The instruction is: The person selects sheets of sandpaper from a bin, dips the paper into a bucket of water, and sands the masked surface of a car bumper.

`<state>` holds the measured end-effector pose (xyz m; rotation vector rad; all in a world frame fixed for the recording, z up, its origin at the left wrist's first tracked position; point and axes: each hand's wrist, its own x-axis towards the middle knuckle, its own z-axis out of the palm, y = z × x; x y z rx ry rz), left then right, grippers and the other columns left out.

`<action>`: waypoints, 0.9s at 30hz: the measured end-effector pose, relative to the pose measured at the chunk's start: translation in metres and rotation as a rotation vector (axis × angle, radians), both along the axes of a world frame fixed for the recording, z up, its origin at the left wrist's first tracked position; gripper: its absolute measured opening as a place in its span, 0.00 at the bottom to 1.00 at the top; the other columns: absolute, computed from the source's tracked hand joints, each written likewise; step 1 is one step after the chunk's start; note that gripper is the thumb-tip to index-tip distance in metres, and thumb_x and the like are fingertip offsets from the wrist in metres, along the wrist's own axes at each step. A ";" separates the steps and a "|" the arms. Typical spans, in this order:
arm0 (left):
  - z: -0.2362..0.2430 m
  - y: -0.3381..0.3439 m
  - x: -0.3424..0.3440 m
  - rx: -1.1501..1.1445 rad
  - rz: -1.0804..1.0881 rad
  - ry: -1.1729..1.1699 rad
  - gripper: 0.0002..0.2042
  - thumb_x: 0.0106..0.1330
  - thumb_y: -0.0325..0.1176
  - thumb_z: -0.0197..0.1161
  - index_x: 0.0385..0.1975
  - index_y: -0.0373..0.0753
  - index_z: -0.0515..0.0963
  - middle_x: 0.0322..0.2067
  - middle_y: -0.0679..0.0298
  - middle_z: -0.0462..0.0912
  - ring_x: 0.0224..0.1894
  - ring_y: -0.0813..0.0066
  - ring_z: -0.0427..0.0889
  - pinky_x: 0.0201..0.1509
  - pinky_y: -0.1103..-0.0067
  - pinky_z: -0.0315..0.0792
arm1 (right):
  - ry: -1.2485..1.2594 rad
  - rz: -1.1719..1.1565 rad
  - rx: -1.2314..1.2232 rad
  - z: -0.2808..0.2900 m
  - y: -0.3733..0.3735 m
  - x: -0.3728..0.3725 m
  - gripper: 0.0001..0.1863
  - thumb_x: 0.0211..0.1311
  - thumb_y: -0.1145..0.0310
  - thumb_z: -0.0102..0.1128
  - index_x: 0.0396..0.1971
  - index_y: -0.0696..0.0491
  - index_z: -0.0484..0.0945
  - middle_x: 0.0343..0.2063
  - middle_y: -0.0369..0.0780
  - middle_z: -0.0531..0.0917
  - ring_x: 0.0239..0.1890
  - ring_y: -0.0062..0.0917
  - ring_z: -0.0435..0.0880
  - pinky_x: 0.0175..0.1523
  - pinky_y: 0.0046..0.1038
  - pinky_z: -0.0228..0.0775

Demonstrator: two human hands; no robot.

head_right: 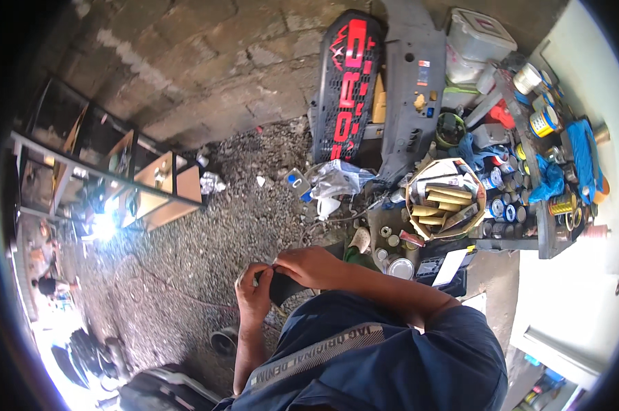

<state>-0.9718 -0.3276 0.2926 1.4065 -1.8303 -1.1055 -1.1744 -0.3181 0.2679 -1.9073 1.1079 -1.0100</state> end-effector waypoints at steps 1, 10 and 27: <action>0.000 0.012 0.014 0.036 0.026 -0.016 0.05 0.64 0.26 0.64 0.38 0.36 0.80 0.33 0.59 0.83 0.36 0.70 0.83 0.42 0.77 0.74 | -0.014 0.012 0.005 -0.003 0.006 0.015 0.08 0.66 0.65 0.61 0.38 0.53 0.77 0.30 0.43 0.81 0.35 0.42 0.84 0.37 0.42 0.74; -0.024 0.091 0.111 0.198 0.188 0.622 0.10 0.69 0.24 0.56 0.48 0.33 0.75 0.42 0.64 0.79 0.43 0.77 0.76 0.51 0.80 0.70 | -0.091 -0.081 -0.242 0.004 0.045 0.105 0.09 0.62 0.74 0.64 0.41 0.55 0.77 0.41 0.42 0.81 0.50 0.39 0.79 0.51 0.39 0.71; 0.030 0.116 0.162 -0.241 0.078 -0.261 0.06 0.64 0.28 0.56 0.38 0.37 0.77 0.34 0.52 0.81 0.38 0.48 0.82 0.40 0.63 0.75 | 0.206 0.159 -0.137 0.031 0.067 0.155 0.09 0.62 0.72 0.58 0.42 0.55 0.77 0.34 0.45 0.82 0.39 0.44 0.83 0.44 0.43 0.75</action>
